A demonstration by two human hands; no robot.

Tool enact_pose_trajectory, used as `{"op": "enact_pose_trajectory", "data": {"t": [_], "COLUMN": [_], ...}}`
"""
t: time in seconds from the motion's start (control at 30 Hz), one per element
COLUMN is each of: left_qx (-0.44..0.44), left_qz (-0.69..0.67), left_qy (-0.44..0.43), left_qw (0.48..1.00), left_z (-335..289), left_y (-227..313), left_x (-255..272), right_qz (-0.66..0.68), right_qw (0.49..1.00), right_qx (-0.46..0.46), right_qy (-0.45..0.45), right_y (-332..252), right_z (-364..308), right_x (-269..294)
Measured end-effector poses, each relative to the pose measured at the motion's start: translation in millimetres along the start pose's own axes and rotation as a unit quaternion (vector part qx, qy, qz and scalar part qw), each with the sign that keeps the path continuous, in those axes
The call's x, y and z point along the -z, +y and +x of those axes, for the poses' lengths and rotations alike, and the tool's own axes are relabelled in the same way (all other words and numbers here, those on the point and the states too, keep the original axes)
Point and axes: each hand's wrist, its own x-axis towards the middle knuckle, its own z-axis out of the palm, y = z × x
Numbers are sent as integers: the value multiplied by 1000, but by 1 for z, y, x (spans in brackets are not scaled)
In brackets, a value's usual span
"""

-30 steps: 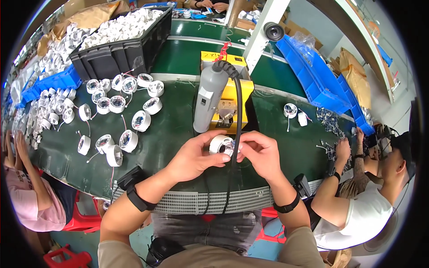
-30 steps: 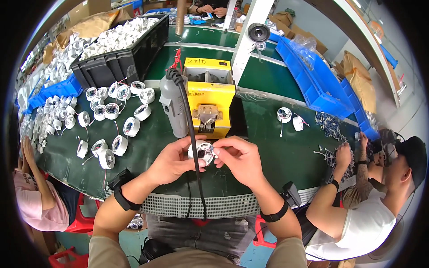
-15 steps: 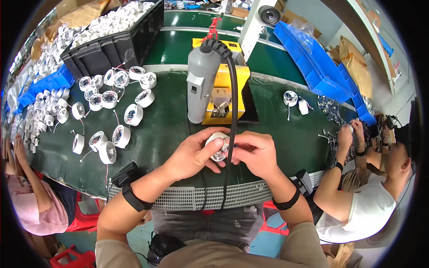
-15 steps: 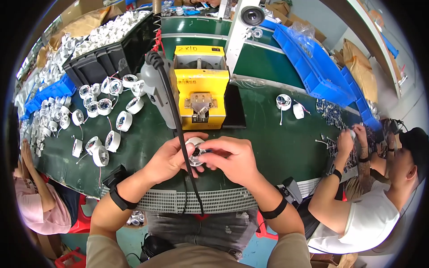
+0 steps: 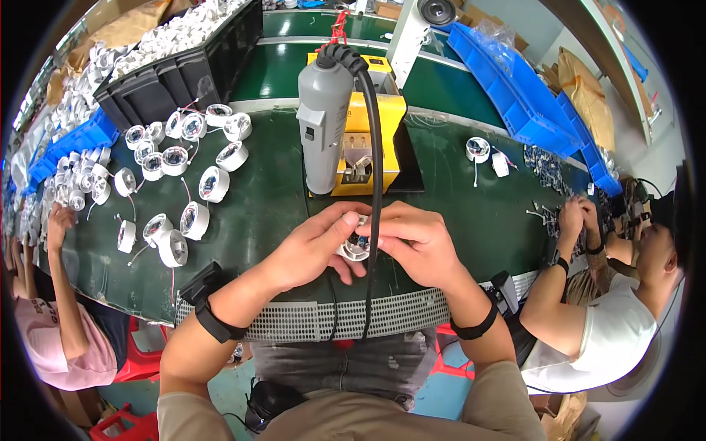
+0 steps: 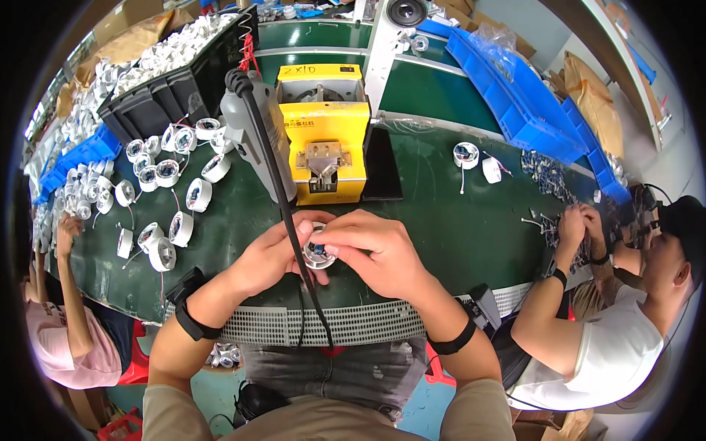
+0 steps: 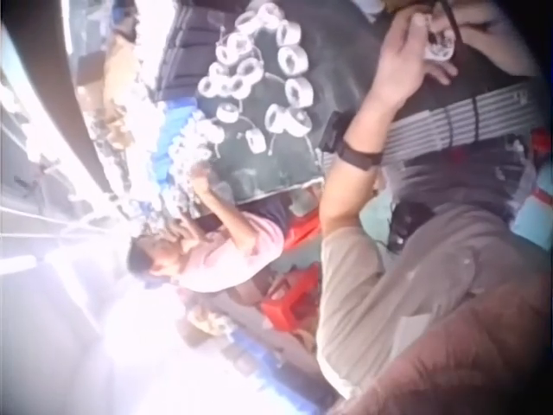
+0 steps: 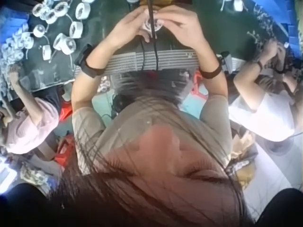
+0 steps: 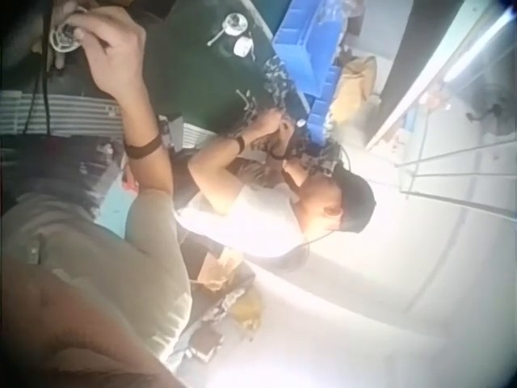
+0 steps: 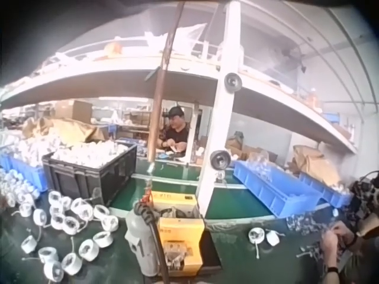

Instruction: The person assembles camera housings by inserting internal components and wires into the plastic shells. They use a power screwdriver to secure the parts before placing the completed units onto the green workbench.

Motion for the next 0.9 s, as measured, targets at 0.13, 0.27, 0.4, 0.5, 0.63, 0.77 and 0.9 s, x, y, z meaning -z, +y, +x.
{"op": "enact_pose_trajectory", "data": {"t": [0.13, 0.27, 0.4, 0.5, 0.63, 0.77, 0.9], "left_qx": [-1, 24, 1, -4, -27, 6, -46], "left_qz": [54, 117, 125, 134, 120, 47, -12], "left_qy": [14, 35, 30, 34, 14, -11, 3], "left_qw": [998, 992, 992, 990, 992, 999, 999], "left_z": [0, -1, 0, -1, 0, 0, 1], "left_y": [-1, 3, -3, -3, -3, -1, -5], "left_x": [2, -2, 0, -4, -2, 2, -2], "right_qz": [-18, -20, -37, -50, -126, -71, 136], "right_qw": [993, 999, 999, 998, 992, 977, 975], "right_qx": [-106, 23, 17, 20, 9, -54, -173], "right_qy": [-41, -45, -27, -21, -10, 191, 40], "right_y": [-16, 1, -1, -4, -5, -4, 15], "right_z": [0, -2, -4, 0, -1, 4, -5], "right_x": [-1, -2, -8, -5, -2, -15, -8]}}
